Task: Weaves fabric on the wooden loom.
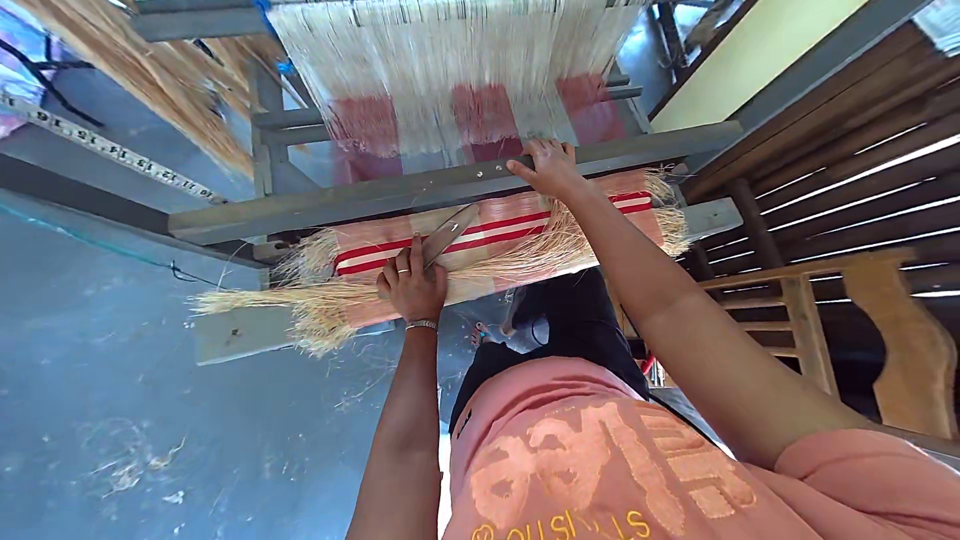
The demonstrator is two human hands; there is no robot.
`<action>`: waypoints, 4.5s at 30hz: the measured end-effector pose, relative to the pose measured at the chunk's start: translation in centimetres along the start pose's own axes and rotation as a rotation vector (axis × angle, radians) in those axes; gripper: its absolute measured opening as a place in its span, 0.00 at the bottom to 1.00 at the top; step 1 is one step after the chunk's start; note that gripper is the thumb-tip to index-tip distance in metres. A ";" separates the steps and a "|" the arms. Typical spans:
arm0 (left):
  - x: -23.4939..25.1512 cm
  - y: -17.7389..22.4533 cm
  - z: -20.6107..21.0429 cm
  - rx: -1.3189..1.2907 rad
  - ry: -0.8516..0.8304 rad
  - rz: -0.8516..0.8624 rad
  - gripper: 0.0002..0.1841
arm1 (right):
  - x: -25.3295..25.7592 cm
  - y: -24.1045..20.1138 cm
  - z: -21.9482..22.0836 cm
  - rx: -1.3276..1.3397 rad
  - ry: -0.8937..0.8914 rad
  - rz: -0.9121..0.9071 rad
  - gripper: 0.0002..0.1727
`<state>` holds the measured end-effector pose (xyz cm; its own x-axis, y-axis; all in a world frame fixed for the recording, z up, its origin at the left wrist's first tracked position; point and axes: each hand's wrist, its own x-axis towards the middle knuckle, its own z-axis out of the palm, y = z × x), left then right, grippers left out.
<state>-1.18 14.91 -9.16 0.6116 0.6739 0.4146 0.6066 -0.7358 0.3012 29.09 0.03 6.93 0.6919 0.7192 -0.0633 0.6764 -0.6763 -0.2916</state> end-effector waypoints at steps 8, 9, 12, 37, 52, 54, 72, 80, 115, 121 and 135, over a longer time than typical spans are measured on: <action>-0.1 0.0 -0.3 -0.021 -0.002 0.021 0.31 | -0.3 0.1 0.8 -0.004 0.079 -0.003 0.41; -0.1 0.1 -0.3 -0.020 -0.002 0.020 0.31 | -0.4 -0.2 1.1 -0.014 0.119 0.007 0.41; 0.0 -0.2 -0.1 -0.004 0.006 0.008 0.32 | 0.1 -1.1 1.9 -0.088 0.214 0.053 0.41; -0.1 -0.4 0.6 0.020 0.029 0.017 0.33 | -1.0 5.4 -2.4 0.605 0.052 -0.217 0.23; 0.6 0.7 -1.4 0.020 -0.067 -0.013 0.36 | -18.5 16.5 2.8 1.035 0.218 0.636 0.14; 1.1 1.1 -2.3 -0.008 -0.093 -0.018 0.34 | -18.0 16.3 3.8 1.058 0.220 0.652 0.13; -1.2 2.8 -3.0 -0.119 -0.079 0.158 0.24 | -11.9 13.6 3.6 0.663 0.171 0.520 0.16; -0.1 0.1 -2.3 -0.141 -0.058 0.212 0.19 | -12.4 12.8 2.6 0.675 0.293 0.528 0.13; -0.7 -3.1 -4.0 -0.135 0.056 -0.084 0.23 | -11.6 15.2 3.9 0.528 0.381 0.819 0.19; 0.9 -6.4 -5.2 -0.024 0.029 -0.084 0.20 | -10.5 14.1 6.4 0.309 0.408 0.823 0.19; 0.1 -8.4 -3.6 0.078 -0.145 0.155 0.25 | -15.5 20.2 3.7 1.633 0.583 0.966 0.10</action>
<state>-8.03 20.89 -8.55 0.7638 0.5596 0.3215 0.5333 -0.8278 0.1739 31.12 -24.19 -1.53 0.8348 -0.0906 -0.5431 -0.5054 0.2651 -0.8211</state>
